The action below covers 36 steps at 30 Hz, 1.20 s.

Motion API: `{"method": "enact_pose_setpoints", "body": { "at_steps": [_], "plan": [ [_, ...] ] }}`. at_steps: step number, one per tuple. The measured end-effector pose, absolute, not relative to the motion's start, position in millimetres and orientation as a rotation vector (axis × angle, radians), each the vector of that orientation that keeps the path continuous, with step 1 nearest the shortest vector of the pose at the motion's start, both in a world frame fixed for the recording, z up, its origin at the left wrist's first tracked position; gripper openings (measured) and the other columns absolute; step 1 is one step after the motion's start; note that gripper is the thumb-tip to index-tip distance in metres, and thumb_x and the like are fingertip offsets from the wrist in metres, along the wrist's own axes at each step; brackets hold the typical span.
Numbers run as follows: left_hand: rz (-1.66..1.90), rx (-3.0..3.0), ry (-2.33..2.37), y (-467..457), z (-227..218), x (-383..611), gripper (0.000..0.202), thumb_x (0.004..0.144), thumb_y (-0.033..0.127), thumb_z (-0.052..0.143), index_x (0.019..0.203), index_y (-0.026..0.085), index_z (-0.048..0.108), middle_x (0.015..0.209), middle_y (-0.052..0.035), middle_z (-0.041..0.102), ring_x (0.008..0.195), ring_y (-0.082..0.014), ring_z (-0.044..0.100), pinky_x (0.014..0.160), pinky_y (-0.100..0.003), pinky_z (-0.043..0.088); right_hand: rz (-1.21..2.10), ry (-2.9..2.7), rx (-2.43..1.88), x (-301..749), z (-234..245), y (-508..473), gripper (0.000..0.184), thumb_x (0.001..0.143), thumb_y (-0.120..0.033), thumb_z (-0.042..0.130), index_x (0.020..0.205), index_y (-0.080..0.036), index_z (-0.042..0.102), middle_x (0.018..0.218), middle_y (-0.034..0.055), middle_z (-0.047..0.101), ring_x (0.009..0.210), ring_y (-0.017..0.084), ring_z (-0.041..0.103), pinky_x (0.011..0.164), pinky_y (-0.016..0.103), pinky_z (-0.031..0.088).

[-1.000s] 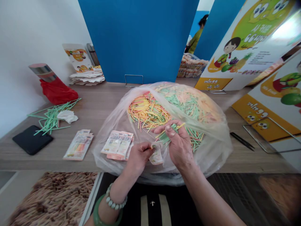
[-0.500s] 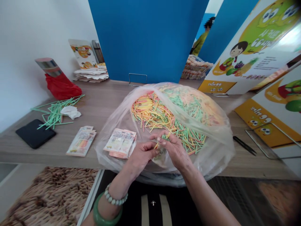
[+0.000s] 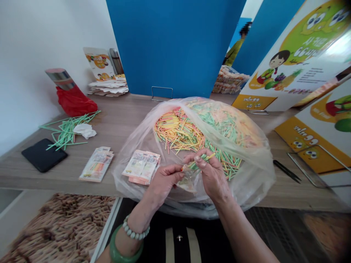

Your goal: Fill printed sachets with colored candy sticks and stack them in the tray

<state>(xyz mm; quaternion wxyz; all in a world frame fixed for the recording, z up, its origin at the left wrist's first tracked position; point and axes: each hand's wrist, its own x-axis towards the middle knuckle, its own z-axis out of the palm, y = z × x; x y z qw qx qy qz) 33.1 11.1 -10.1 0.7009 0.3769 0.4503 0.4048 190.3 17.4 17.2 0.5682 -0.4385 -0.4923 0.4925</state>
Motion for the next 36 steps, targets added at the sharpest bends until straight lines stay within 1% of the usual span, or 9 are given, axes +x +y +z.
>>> {"method": "enact_pose_setpoints", "body": {
  "at_steps": [4,14,17,21,25,28,31,33,36],
  "plan": [
    [0.909,0.853,0.997,11.5,-11.2,32.1,0.030,0.068,0.037,0.081,0.090,0.016,0.079,0.070,-0.0018,0.067,0.059,-0.0105,0.047,0.056,-0.024,0.033,1.152,-1.161,-1.018,191.2,18.6,15.9,0.016,0.090,-0.039,0.061,0.083,-0.025,0.058,0.094,0.0009,0.075,0.094,0.021,0.065,0.092,0.037,0.044],
    [0.902,0.843,0.923,10.4,-10.2,30.9,0.032,0.067,0.039,0.083,0.087,0.015,0.079,0.070,-0.0018,0.065,0.063,-0.0124,0.051,0.063,-0.026,0.038,1.032,-1.220,-1.027,186.2,25.6,14.0,0.016,0.092,-0.039,0.060,0.084,-0.025,0.059,0.088,-0.0001,0.074,0.083,0.019,0.064,0.088,0.035,0.044],
    [0.895,0.869,0.908,9.6,-11.1,30.3,0.028,0.068,0.037,0.082,0.084,0.014,0.078,0.066,0.0001,0.060,0.060,-0.0106,0.046,0.061,-0.025,0.035,1.118,-1.247,-1.053,187.5,24.9,14.2,0.016,0.092,-0.040,0.060,0.085,-0.025,0.058,0.086,-0.0004,0.074,0.079,0.019,0.063,0.085,0.034,0.045],
    [0.920,0.898,0.941,10.0,-14.1,29.5,0.027,0.069,0.037,0.081,0.084,0.015,0.078,0.062,0.0019,0.055,0.057,-0.0090,0.039,0.057,-0.024,0.029,1.192,-1.265,-1.073,189.0,22.4,15.7,0.017,0.091,-0.040,0.061,0.083,-0.025,0.057,0.088,-0.0001,0.076,0.086,0.020,0.066,0.088,0.035,0.044],
    [0.903,0.928,0.944,10.2,-13.5,30.6,0.031,0.068,0.038,0.080,0.089,0.015,0.079,0.066,-0.0002,0.059,0.061,-0.0113,0.044,0.059,-0.026,0.032,1.230,-1.182,-1.056,189.4,22.4,18.5,0.019,0.088,-0.043,0.063,0.085,-0.025,0.055,0.088,0.0010,0.076,0.089,0.023,0.068,0.087,0.037,0.046],
    [0.911,0.942,0.901,10.3,-9.2,33.0,0.028,0.068,0.037,0.080,0.084,0.014,0.079,0.071,-0.0022,0.063,0.067,-0.0137,0.050,0.064,-0.027,0.037,1.275,-1.209,-1.075,189.1,24.9,19.9,0.021,0.088,-0.044,0.063,0.088,-0.025,0.055,0.085,0.0010,0.076,0.085,0.022,0.068,0.082,0.036,0.048],
    [0.948,0.941,0.809,10.7,-6.2,34.3,0.025,0.067,0.035,0.082,0.079,0.015,0.079,0.097,-0.0070,0.070,0.084,-0.0185,0.057,0.073,-0.028,0.042,1.328,-1.293,-1.096,188.5,25.9,20.2,0.020,0.090,-0.044,0.062,0.087,-0.025,0.055,0.084,0.0003,0.075,0.084,0.020,0.068,0.082,0.034,0.048],
    [0.956,0.911,0.815,10.4,-7.6,34.0,0.024,0.066,0.035,0.082,0.079,0.015,0.080,0.105,-0.0077,0.070,0.085,-0.0183,0.057,0.072,-0.027,0.042,1.337,-1.313,-1.103,188.1,23.7,19.4,0.019,0.091,-0.043,0.061,0.086,-0.025,0.055,0.087,0.0000,0.076,0.087,0.020,0.068,0.084,0.034,0.047],
    [0.929,0.828,0.918,9.1,-13.8,33.5,0.025,0.068,0.035,0.081,0.084,0.016,0.080,0.081,-0.0040,0.070,0.066,-0.0130,0.052,0.062,-0.025,0.037,1.330,-1.245,-1.115,187.0,16.3,16.5,0.019,0.091,-0.042,0.062,0.085,-0.025,0.055,0.096,0.0003,0.076,0.092,0.020,0.067,0.085,0.034,0.047]
  ]
}}
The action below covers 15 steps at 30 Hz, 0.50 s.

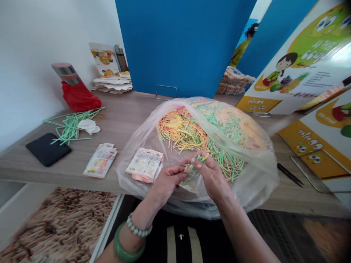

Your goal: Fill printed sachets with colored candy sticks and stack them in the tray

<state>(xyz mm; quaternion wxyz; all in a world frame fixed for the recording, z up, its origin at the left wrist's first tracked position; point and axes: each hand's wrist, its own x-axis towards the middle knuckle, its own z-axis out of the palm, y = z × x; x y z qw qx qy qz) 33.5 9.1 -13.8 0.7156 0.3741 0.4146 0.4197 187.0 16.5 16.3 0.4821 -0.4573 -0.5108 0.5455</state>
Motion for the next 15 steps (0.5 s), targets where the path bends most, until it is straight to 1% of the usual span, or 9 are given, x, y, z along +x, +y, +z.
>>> {"method": "enact_pose_setpoints", "body": {
  "at_steps": [1,2,5,7,9,11,12,13,15],
  "plan": [
    [0.925,0.813,0.932,9,-16,34,0.026,0.069,0.036,0.081,0.087,0.016,0.079,0.075,-0.0026,0.068,0.063,-0.0124,0.051,0.061,-0.025,0.036,1.338,-1.203,-1.114,186,13,15,0.019,0.090,-0.041,0.062,0.085,-0.025,0.055,0.099,0.0006,0.076,0.093,0.020,0.066,0.084,0.034,0.047],
    [0.927,0.812,0.925,8,-17,35,0.028,0.070,0.037,0.080,0.089,0.016,0.079,0.073,-0.0021,0.067,0.063,-0.0126,0.051,0.062,-0.025,0.037,1.350,-1.167,-1.109,186,11,14,0.019,0.089,-0.041,0.063,0.084,-0.025,0.055,0.101,0.0011,0.075,0.092,0.021,0.067,0.083,0.034,0.048],
    [0.945,0.860,0.832,9,-17,40,0.032,0.074,0.041,0.078,0.093,0.016,0.079,0.083,-0.0039,0.069,0.076,-0.0166,0.057,0.073,-0.028,0.042,1.359,-1.159,-1.082,183,5,13,0.018,0.088,-0.040,0.063,0.083,-0.024,0.057,0.105,0.0032,0.075,0.095,0.022,0.067,0.085,0.036,0.048],
    [0.915,0.922,0.783,11,-14,45,0.033,0.076,0.042,0.076,0.096,0.016,0.077,0.087,-0.0044,0.069,0.082,-0.0183,0.058,0.077,-0.029,0.043,1.286,-1.203,-1.077,182,5,15,0.017,0.089,-0.039,0.061,0.083,-0.023,0.060,0.106,0.0037,0.075,0.102,0.023,0.066,0.094,0.038,0.045],
    [0.878,0.991,0.780,15,-11,51,0.034,0.072,0.033,0.079,0.102,0.017,0.076,0.088,-0.0028,0.067,0.081,-0.0174,0.057,0.075,-0.028,0.042,1.198,-1.224,-1.075,183,6,18,0.016,0.091,-0.038,0.060,0.084,-0.024,0.062,0.106,0.0032,0.074,0.109,0.023,0.064,0.101,0.040,0.041],
    [0.894,1.021,0.821,19,-9,59,0.036,0.067,0.023,0.080,0.102,0.018,0.074,0.086,-0.0006,0.066,0.078,-0.0154,0.056,0.071,-0.026,0.041,1.165,-1.247,-1.069,185,9,22,0.016,0.092,-0.039,0.058,0.086,-0.025,0.063,0.107,0.0027,0.074,0.110,0.023,0.063,0.102,0.040,0.040],
    [0.927,1.004,0.839,21,-8,62,0.036,0.064,0.021,0.081,0.100,0.018,0.074,0.085,0.0001,0.065,0.076,-0.0144,0.055,0.070,-0.025,0.041,1.172,-1.267,-1.065,188,10,25,0.016,0.092,-0.039,0.058,0.086,-0.024,0.064,0.107,0.0027,0.074,0.109,0.023,0.064,0.101,0.039,0.041],
    [0.962,0.967,0.846,23,-8,66,0.034,0.064,0.022,0.081,0.097,0.017,0.074,0.083,0.0003,0.064,0.074,-0.0135,0.054,0.068,-0.024,0.040,1.185,-1.288,-1.062,191,11,27,0.016,0.092,-0.039,0.059,0.086,-0.024,0.064,0.108,0.0029,0.074,0.107,0.023,0.064,0.099,0.039,0.042],
    [0.998,0.866,0.815,26,-8,72,0.033,0.064,0.030,0.083,0.092,0.016,0.073,0.078,0.0003,0.063,0.068,-0.0121,0.053,0.064,-0.024,0.040,1.204,-1.298,-1.065,198,14,31,0.015,0.089,-0.038,0.063,0.088,-0.024,0.065,0.111,0.0034,0.073,0.105,0.023,0.064,0.095,0.038,0.045]
  ]
}}
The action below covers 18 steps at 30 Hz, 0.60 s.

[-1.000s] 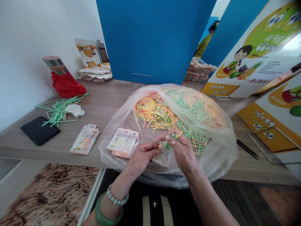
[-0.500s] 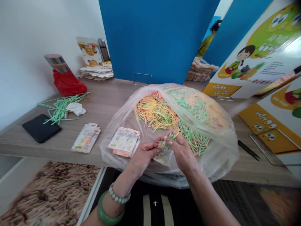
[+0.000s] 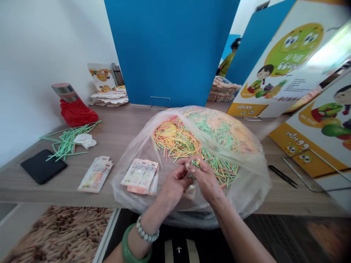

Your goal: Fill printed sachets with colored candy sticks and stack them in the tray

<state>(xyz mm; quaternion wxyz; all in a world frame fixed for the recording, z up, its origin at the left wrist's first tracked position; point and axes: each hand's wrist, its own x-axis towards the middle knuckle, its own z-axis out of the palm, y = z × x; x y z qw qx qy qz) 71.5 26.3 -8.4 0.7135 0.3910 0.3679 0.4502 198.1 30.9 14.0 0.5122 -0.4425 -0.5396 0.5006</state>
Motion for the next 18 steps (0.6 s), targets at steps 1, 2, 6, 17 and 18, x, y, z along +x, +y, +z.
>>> {"method": "enact_pose_setpoints", "body": {
  "at_steps": [1,2,6,17,18],
  "plan": [
    [0.994,0.827,0.792,28,-9,73,0.036,0.063,0.033,0.085,0.091,0.016,0.072,0.076,0.0004,0.063,0.065,-0.0115,0.052,0.063,-0.024,0.039,1.202,-1.275,-1.059,202,15,33,0.015,0.087,-0.038,0.065,0.092,-0.024,0.066,0.112,0.0036,0.073,0.106,0.023,0.065,0.094,0.037,0.046],
    [0.982,0.806,0.777,29,-9,75,0.038,0.062,0.035,0.087,0.090,0.015,0.072,0.074,0.0004,0.063,0.063,-0.0109,0.051,0.062,-0.023,0.039,1.187,-1.235,-1.050,207,17,34,0.018,0.086,-0.038,0.066,0.098,-0.025,0.067,0.113,0.0037,0.073,0.107,0.023,0.065,0.094,0.038,0.046],
    [0.955,0.789,0.753,32,-8,76,0.040,0.060,0.036,0.090,0.091,0.016,0.074,0.078,-0.0013,0.068,0.068,-0.0120,0.056,0.067,-0.024,0.043,1.048,-1.274,-1.078,221,19,37,0.025,0.088,-0.038,0.063,0.110,-0.029,0.071,0.117,0.0038,0.073,0.114,0.024,0.063,0.101,0.042,0.045],
    [1.160,0.770,0.833,35,-8,67,0.030,0.076,0.032,0.078,0.103,0.020,0.077,0.099,-0.0056,0.076,0.090,-0.0188,0.068,0.081,-0.027,0.051,1.036,-1.260,-1.159,221,0,31,0.033,0.082,-0.030,0.064,0.115,-0.027,0.067,0.112,0.0040,0.070,0.105,0.022,0.062,0.091,0.038,0.048],
    [1.176,0.779,0.855,35,-9,66,0.030,0.076,0.032,0.078,0.103,0.020,0.077,0.102,-0.0060,0.076,0.092,-0.0194,0.068,0.080,-0.027,0.051,1.056,-1.293,-1.176,220,1,30,0.024,0.083,-0.029,0.062,0.105,-0.025,0.070,0.103,0.0035,0.071,0.098,0.021,0.063,0.087,0.036,0.048]
  ]
}}
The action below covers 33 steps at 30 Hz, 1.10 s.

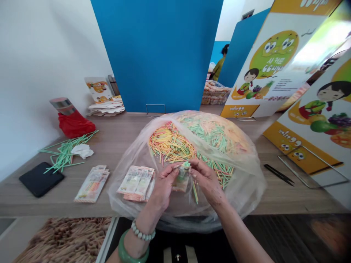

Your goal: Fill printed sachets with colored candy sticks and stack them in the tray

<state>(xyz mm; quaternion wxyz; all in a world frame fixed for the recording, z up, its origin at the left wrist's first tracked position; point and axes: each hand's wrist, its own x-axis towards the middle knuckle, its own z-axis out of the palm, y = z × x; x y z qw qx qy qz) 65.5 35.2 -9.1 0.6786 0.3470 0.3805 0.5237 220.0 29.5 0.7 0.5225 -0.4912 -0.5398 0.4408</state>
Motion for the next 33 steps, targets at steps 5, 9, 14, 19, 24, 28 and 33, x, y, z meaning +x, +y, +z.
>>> {"method": "enact_pose_setpoints", "body": {
  "at_steps": [5,9,14,19,24,28,33],
  "plan": [
    [1.238,0.883,0.877,34,-10,54,0.029,0.079,0.033,0.076,0.106,0.022,0.078,0.116,-0.0063,0.074,0.107,-0.0209,0.064,0.089,-0.027,0.049,0.929,-1.372,-1.212,209,5,20,0.011,0.082,-0.026,0.060,0.079,-0.022,0.071,0.085,0.0010,0.070,0.086,0.020,0.062,0.082,0.032,0.045],
    [1.192,0.834,0.840,34,-5,47,0.048,0.074,0.029,0.081,0.121,0.025,0.071,0.119,-0.0053,0.072,0.104,-0.0186,0.065,0.088,-0.027,0.049,0.883,-1.306,-1.212,205,-1,22,0.011,0.084,-0.029,0.061,0.080,-0.022,0.070,0.085,0.0007,0.070,0.086,0.020,0.062,0.081,0.032,0.044],
    [1.126,0.875,0.866,23,2,43,0.036,0.070,0.029,0.082,0.104,0.020,0.077,0.095,-0.0040,0.076,0.082,-0.0164,0.065,0.078,-0.028,0.049,0.987,-1.337,-1.199,199,-4,16,0.014,0.085,-0.036,0.065,0.084,-0.023,0.069,0.087,0.0005,0.068,0.087,0.020,0.060,0.083,0.032,0.044],
    [1.257,1.186,1.018,4,24,15,0.018,0.082,0.030,0.066,0.080,0.016,0.077,0.090,-0.0054,0.073,0.089,-0.0182,0.062,0.085,-0.029,0.046,1.175,-1.451,-1.112,175,-5,4,0.019,0.084,-0.041,0.064,0.084,-0.023,0.069,0.080,0.0008,0.067,0.080,0.019,0.061,0.074,0.030,0.046],
    [1.409,1.017,1.500,6,23,-82,0.023,0.081,0.038,0.063,0.084,0.016,0.070,0.075,-0.0009,0.065,0.069,-0.0157,0.058,0.067,-0.026,0.046,1.129,-1.666,-1.224,155,-16,10,0.020,0.085,-0.037,0.057,0.089,-0.021,0.068,0.075,0.0019,0.067,0.074,0.020,0.062,0.069,0.031,0.047],
    [1.173,1.474,2.233,37,-4,-163,0.026,0.090,0.033,0.049,0.093,0.018,0.070,0.086,-0.0069,0.067,0.083,-0.0225,0.060,0.074,-0.032,0.046,0.828,-1.863,-1.335,147,-22,17,0.021,0.086,-0.023,0.048,0.088,-0.020,0.069,0.089,0.0056,0.072,0.088,0.023,0.065,0.084,0.038,0.046],
    [0.695,1.937,2.722,46,-16,-169,0.037,0.092,0.021,0.043,0.123,0.014,0.064,0.125,-0.0201,0.060,0.104,-0.0348,0.059,0.089,-0.048,0.045,0.500,-2.200,-1.281,122,-20,16,0.030,0.086,-0.007,0.044,0.096,-0.019,0.070,0.101,0.0083,0.072,0.096,0.024,0.061,0.087,0.037,0.044]
  ]
}}
